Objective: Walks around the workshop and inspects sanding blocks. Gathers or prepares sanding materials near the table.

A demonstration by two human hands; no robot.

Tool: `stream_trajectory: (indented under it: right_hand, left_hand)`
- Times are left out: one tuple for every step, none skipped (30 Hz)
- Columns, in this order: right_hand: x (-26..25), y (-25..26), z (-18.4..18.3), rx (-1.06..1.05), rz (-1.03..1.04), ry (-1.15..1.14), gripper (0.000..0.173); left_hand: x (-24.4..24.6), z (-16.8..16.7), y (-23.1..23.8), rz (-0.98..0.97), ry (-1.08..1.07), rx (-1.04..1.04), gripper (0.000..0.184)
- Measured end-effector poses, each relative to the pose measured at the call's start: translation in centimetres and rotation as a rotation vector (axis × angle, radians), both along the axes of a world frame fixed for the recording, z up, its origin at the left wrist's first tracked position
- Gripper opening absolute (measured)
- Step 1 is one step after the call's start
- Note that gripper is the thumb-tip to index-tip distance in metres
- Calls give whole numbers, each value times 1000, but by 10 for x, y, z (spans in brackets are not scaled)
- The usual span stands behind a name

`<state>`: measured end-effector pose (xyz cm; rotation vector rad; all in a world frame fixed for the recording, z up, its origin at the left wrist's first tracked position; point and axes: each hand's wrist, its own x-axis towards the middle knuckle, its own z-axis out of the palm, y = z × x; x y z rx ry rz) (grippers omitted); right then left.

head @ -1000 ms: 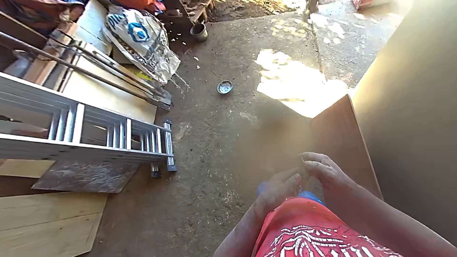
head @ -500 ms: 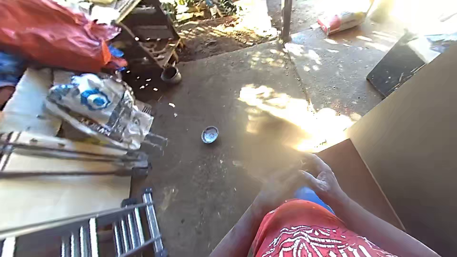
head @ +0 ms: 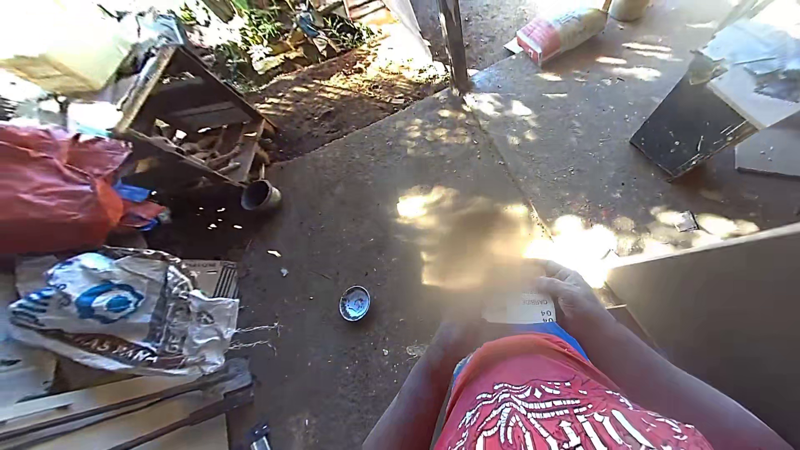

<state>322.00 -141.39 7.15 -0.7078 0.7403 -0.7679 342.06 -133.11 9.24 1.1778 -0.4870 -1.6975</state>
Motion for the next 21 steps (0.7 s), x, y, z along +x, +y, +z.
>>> stream_trajectory:
  right_hand:
    - [-3, -27, 3, 4, 2, -9, 34]
    - [-8, -56, 8, -7, 9, -18, 34]
    - [-13, -83, 15, -27, 9, -30, 33]
    - [-18, -108, 21, -40, 7, -43, 33]
    - [-24, -131, 27, -46, 2, -55, 33]
    - [-31, -151, 34, -50, -7, -63, 32]
    - [-38, -170, 38, -50, -23, -71, 32]
    - [-45, -187, 41, -52, -44, -76, 32]
    - [-51, -202, 42, -64, -69, -74, 32]
    - [-56, -215, 41, -98, -101, -43, 34]
    - [-61, -227, 38, -171, -134, 34, 36]
    - [-68, -236, 33, -293, -160, 162, 40]
    - [-77, -243, 26, -457, -168, 329, 45]
    - [-86, -251, 20, -636, -150, 511, 50]
    - [-95, -259, 17, -799, -109, 675, 58]
    - [-102, -267, 19, -911, -36, 825, 66]
    - [-107, -276, 22, -968, 57, 960, 76]
    - [-111, -285, 26, -983, 148, 1077, 83]
    - [-116, -296, 28, -969, 201, 1172, 83]
    - [-120, -310, 27, -943, 212, 1245, 77]
    - [-126, -325, 26, -914, 195, 1313, 63]
  left_hand:
    - [-2, 3, -27, 1, -5, -5, 39]
    - [-5, 6, -55, 0, -11, -21, 37]
    - [-6, 9, -83, -5, -12, -49, 36]
    - [-8, 12, -110, -12, -11, -79, 35]
    - [-11, 14, -135, -20, -10, -114, 33]
    - [-15, 16, -159, -24, -19, -144, 31]
    - [-20, 17, -183, -24, -30, -166, 30]
    - [-25, 17, -205, -34, -43, -182, 28]
    - [-29, 15, -226, -47, -68, -188, 27]
    - [-33, 13, -247, -65, -121, -191, 25]
    - [-37, 9, -267, -92, -202, -189, 24]
    - [-43, 5, -288, -138, -295, -182, 23]
    - [-49, 1, -309, -192, -365, -169, 23]
    - [-56, -3, -329, -253, -404, -146, 24]
    - [-63, -6, -350, -318, -425, -114, 25]
    - [-70, -9, -370, -385, -436, -82, 25]
    - [-78, -13, -390, -452, -441, -53, 26]
    - [-86, -18, -411, -516, -437, -25, 28]
    - [-94, -23, -433, -577, -428, 3, 30]
    - [-103, -29, -457, -629, -401, 29, 31]
    - [-113, -33, -482, -680, -365, 55, 32]
